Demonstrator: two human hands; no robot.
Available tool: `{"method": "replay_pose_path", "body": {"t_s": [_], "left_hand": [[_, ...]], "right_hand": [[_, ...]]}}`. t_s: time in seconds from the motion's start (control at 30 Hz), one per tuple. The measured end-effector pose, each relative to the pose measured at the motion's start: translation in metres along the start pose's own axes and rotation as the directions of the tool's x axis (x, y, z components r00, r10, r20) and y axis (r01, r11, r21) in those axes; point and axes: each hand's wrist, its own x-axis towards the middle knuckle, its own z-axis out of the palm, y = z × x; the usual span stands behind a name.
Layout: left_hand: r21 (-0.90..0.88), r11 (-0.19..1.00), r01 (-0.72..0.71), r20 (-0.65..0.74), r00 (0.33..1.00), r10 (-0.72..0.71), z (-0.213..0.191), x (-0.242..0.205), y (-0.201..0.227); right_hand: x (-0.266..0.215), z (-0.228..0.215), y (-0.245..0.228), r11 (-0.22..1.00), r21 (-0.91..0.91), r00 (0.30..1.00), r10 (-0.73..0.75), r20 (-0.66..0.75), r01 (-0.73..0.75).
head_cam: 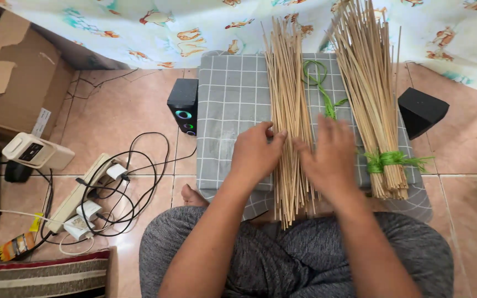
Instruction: Gathering thin bamboo sticks into bundles and tying them together using green plastic strips.
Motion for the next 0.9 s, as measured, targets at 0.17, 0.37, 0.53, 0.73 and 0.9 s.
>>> {"method": "replay_pose_path", "body": {"t_s": [0.17,0.37,0.53,0.73,0.9], "left_hand": [[-0.082,0.997,0.01,-0.01,1.0,-0.01,0.002,0.004,-0.006],[-0.221,0.973,0.069,0.053,0.997,-0.059,0.002,0.005,-0.007],[-0.284,0.951,0.12,0.115,0.989,-0.09,0.0,-0.009,0.002],[-0.313,0.935,0.167,0.146,0.981,-0.126,-0.006,-0.021,0.005],[-0.135,0.981,0.143,0.192,0.975,-0.115,-0.027,-0.039,0.024]], "right_hand": [[-0.003,0.012,-0.029,0.99,0.113,0.979,0.063,0.193,-0.086],[-0.011,0.025,-0.023,0.99,0.138,0.988,-0.023,0.152,0.002],[-0.015,0.019,-0.022,0.997,0.08,0.986,-0.015,0.166,0.001],[-0.027,0.011,-0.032,0.998,0.065,0.977,-0.005,0.214,-0.009],[-0.04,0.013,-0.041,0.983,-0.176,0.948,0.1,0.301,-0.048]]}}
